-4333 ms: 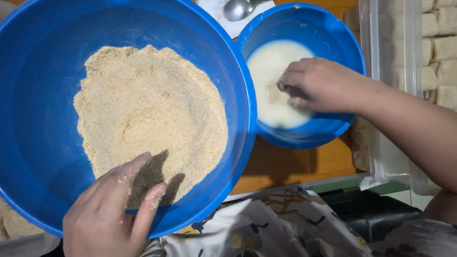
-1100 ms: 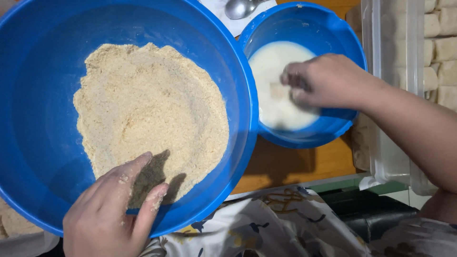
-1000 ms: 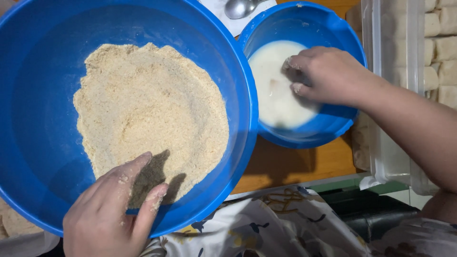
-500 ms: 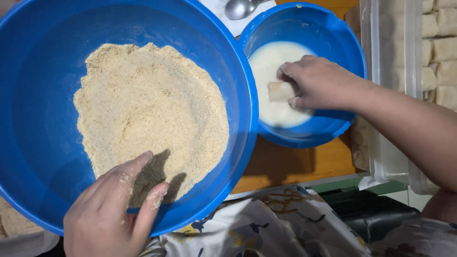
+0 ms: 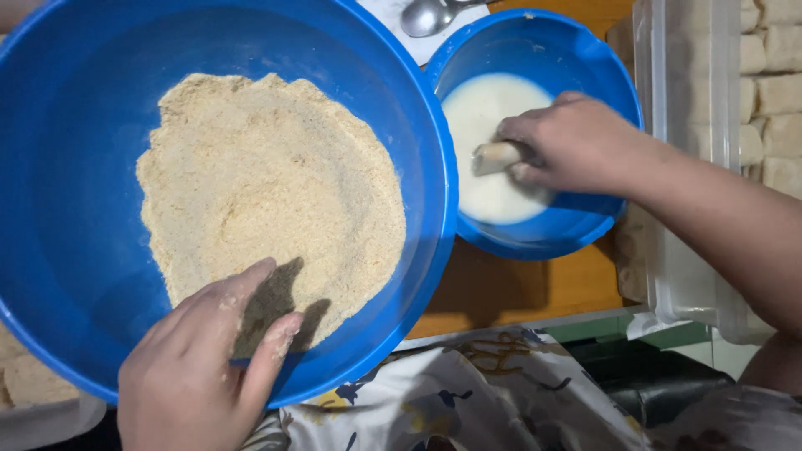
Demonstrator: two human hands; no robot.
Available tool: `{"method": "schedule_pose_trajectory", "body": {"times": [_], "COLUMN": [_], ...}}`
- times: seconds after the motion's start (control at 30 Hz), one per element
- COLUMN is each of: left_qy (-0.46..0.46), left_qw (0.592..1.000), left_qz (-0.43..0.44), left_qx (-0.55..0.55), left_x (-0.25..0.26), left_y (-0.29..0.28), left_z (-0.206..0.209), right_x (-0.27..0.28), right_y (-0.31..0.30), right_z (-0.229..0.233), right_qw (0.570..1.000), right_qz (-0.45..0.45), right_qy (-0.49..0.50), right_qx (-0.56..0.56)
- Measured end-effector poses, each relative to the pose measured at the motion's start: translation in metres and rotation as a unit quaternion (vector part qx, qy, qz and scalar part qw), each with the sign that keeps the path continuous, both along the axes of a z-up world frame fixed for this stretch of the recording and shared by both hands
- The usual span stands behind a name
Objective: The person coats rectangular food pieces in a large blue bowl of breadcrumb powder by hand, dips each piece into a smaller bowl of milk, then coats it again in the powder and places it onto a tray with other finished pieces, repeating the cycle.
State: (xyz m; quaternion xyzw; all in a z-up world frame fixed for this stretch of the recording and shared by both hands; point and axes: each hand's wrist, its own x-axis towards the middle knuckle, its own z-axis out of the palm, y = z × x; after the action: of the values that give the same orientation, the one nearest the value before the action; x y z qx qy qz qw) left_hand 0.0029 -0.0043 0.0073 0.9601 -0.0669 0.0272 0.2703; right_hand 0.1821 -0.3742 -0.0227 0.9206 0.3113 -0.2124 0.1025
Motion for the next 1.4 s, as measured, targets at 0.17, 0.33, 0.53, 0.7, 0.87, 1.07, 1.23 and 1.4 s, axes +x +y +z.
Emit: {"method": "schedule_pose_trajectory", "body": {"times": [0.17, 0.33, 0.53, 0.7, 0.87, 1.07, 1.23, 1.4], "left_qy": [-0.018, -0.010, -0.018, -0.020, -0.042, -0.048, -0.069, -0.069], "left_qw": [1.000, 1.000, 1.000, 0.999, 0.999, 0.999, 0.998, 0.998], "left_qz": [0.005, 0.021, 0.016, 0.028, 0.018, 0.017, 0.008, 0.003], "left_qx": [-0.012, -0.001, -0.009, -0.005, -0.016, -0.010, -0.007, -0.005], "left_x": [-0.001, -0.005, -0.006, -0.010, -0.013, -0.015, -0.016, -0.017], "left_y": [-0.003, -0.006, -0.009, -0.009, -0.006, -0.006, -0.005, -0.005], "left_z": [0.006, 0.008, 0.017, 0.015, 0.014, 0.017, 0.016, 0.015], "right_x": [-0.005, -0.010, -0.022, -0.026, -0.027, -0.023, -0.019, -0.008], "right_y": [-0.005, -0.004, 0.013, 0.018, 0.018, 0.010, -0.009, -0.054], "right_z": [0.024, 0.008, 0.013, 0.003, 0.013, 0.065, 0.108, 0.104], "right_qw": [0.987, 0.957, 0.926, 0.926, 0.939, 0.957, 0.980, 0.983], "right_qz": [0.070, 0.150, 0.199, 0.199, 0.179, 0.099, -0.010, -0.035], "right_qy": [-0.114, -0.216, -0.281, -0.271, -0.242, -0.224, -0.186, -0.177], "right_qx": [-0.083, -0.124, -0.153, -0.173, -0.169, -0.158, -0.076, 0.023]}}
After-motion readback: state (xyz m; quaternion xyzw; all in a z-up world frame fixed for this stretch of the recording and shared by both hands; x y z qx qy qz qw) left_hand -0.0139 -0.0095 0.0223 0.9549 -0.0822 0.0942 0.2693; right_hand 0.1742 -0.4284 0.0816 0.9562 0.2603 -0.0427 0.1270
